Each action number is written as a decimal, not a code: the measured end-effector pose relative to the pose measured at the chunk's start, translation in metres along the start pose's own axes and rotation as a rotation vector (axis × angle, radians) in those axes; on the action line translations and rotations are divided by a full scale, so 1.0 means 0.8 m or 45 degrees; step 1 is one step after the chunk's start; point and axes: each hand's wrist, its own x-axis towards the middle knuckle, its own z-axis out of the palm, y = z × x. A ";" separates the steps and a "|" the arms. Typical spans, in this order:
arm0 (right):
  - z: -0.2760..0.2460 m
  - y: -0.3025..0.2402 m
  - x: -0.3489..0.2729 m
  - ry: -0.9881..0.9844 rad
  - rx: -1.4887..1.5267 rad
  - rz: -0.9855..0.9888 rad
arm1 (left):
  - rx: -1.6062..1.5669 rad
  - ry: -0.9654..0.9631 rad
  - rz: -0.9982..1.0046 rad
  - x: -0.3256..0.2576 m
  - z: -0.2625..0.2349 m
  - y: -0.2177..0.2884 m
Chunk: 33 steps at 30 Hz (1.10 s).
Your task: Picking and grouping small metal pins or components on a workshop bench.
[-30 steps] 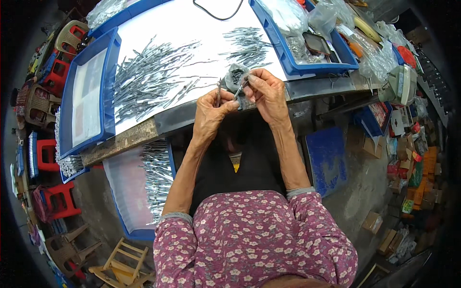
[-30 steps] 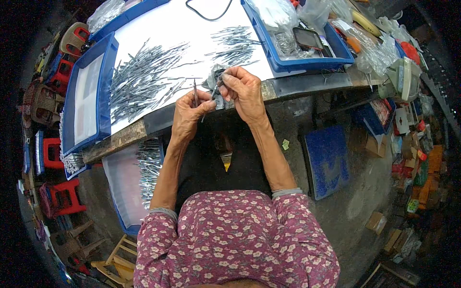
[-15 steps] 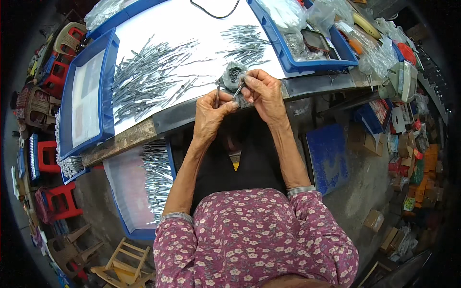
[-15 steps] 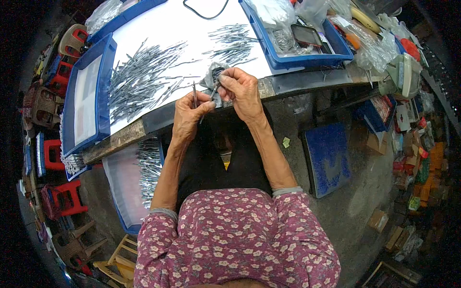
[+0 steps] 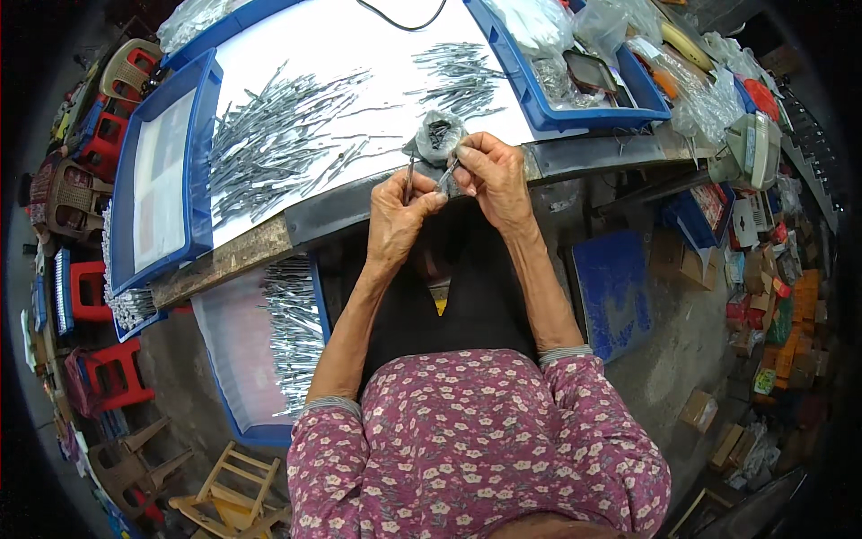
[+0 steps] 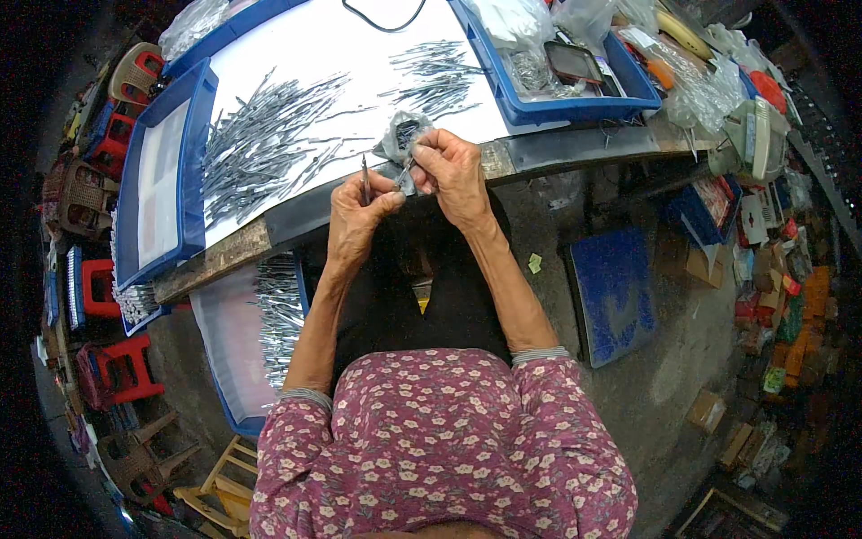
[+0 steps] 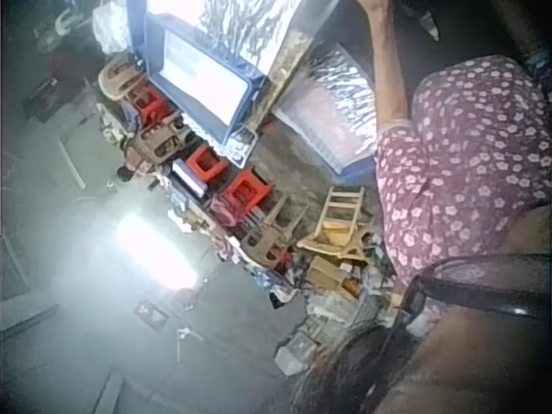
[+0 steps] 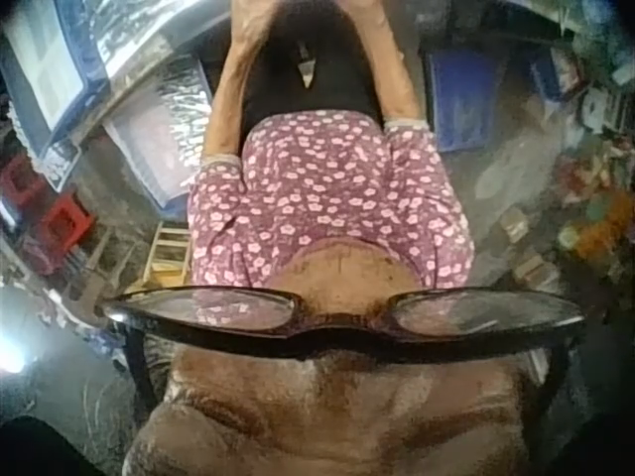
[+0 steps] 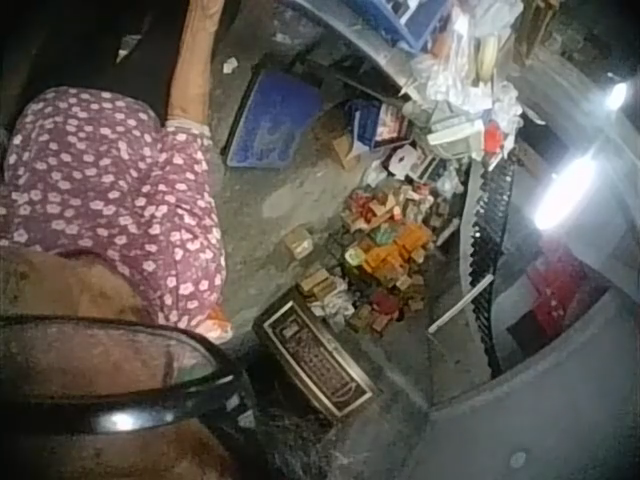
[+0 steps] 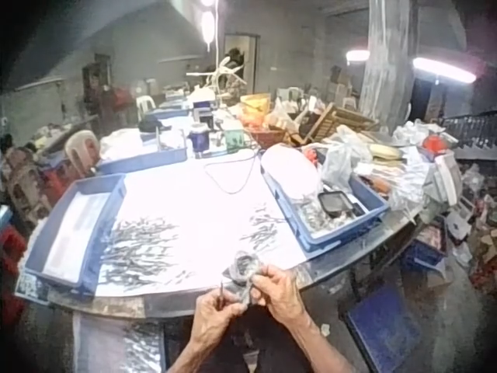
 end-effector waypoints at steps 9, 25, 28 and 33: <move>0.002 0.005 -0.014 0.073 -0.171 -0.128 | -0.290 -0.049 -0.185 -0.009 0.006 0.003; -0.005 0.014 -0.032 0.085 -0.230 -0.130 | 0.005 -0.068 -0.054 -0.016 0.004 -0.006; -0.003 0.016 -0.034 0.086 -0.259 -0.161 | 0.008 -0.079 -0.050 -0.017 0.002 -0.009; 0.002 0.015 -0.037 0.079 -0.265 -0.172 | 0.018 -0.078 -0.040 -0.018 0.001 -0.008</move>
